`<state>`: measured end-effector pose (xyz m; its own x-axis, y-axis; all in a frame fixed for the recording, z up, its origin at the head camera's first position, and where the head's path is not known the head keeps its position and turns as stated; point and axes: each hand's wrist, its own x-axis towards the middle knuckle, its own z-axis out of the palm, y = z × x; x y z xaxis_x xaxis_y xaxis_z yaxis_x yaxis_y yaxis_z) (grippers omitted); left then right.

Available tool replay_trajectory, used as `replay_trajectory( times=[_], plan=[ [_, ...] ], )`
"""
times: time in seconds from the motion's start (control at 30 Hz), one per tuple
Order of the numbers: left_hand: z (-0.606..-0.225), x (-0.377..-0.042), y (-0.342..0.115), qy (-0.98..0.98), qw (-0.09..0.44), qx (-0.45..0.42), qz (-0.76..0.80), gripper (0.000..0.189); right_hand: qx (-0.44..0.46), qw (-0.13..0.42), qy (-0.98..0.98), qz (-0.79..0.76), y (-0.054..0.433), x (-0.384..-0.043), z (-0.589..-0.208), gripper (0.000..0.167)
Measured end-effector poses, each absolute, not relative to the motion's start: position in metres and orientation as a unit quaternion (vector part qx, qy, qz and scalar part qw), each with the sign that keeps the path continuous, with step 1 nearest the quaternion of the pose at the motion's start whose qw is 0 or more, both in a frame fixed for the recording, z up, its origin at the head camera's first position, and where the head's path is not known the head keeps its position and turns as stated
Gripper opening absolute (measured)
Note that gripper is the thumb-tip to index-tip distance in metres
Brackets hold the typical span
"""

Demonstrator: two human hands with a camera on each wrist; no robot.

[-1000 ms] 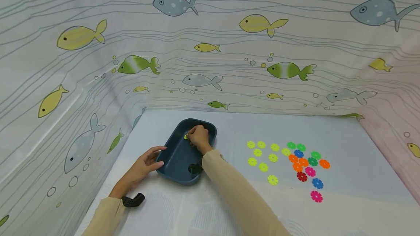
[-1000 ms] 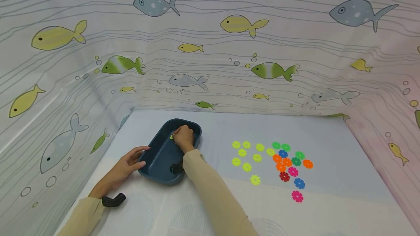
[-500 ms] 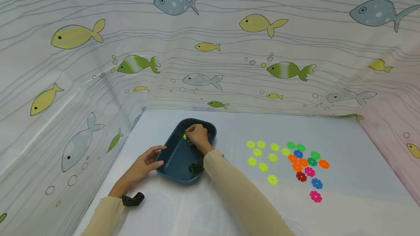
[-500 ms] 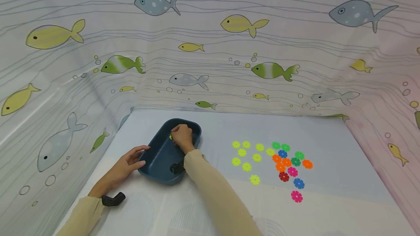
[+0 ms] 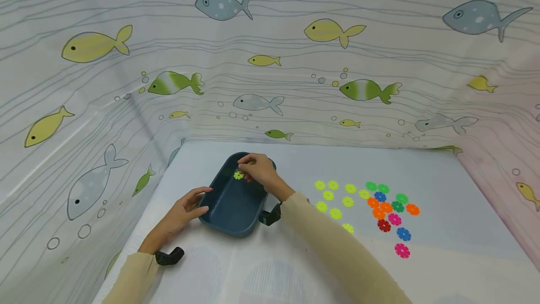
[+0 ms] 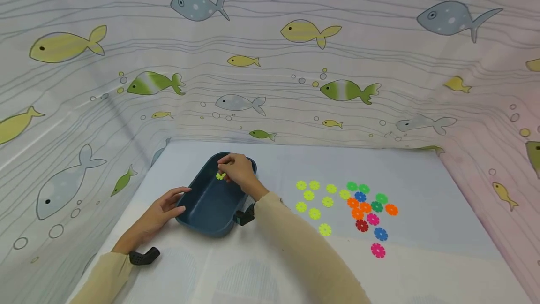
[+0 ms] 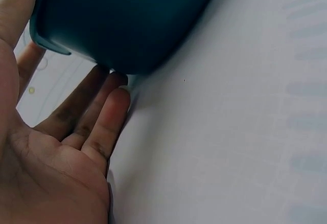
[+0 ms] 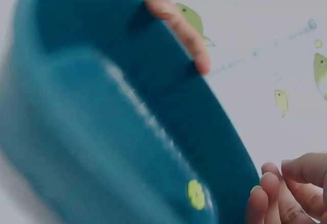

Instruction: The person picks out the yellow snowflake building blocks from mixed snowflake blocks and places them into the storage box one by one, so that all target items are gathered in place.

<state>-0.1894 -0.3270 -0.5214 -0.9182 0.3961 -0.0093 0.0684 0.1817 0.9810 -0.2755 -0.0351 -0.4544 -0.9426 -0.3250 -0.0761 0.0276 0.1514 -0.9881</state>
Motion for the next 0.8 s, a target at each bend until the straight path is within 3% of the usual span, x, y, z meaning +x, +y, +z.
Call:
replay_trajectory(
  times=[0.8],
  plan=[
    [-0.522, -0.189, -0.329, 0.779, 0.132, 0.131, 0.599, 0.057, -0.127, 0.103, 0.779, -0.605, 0.053, -0.240, -0.455, 0.016]
  ],
)
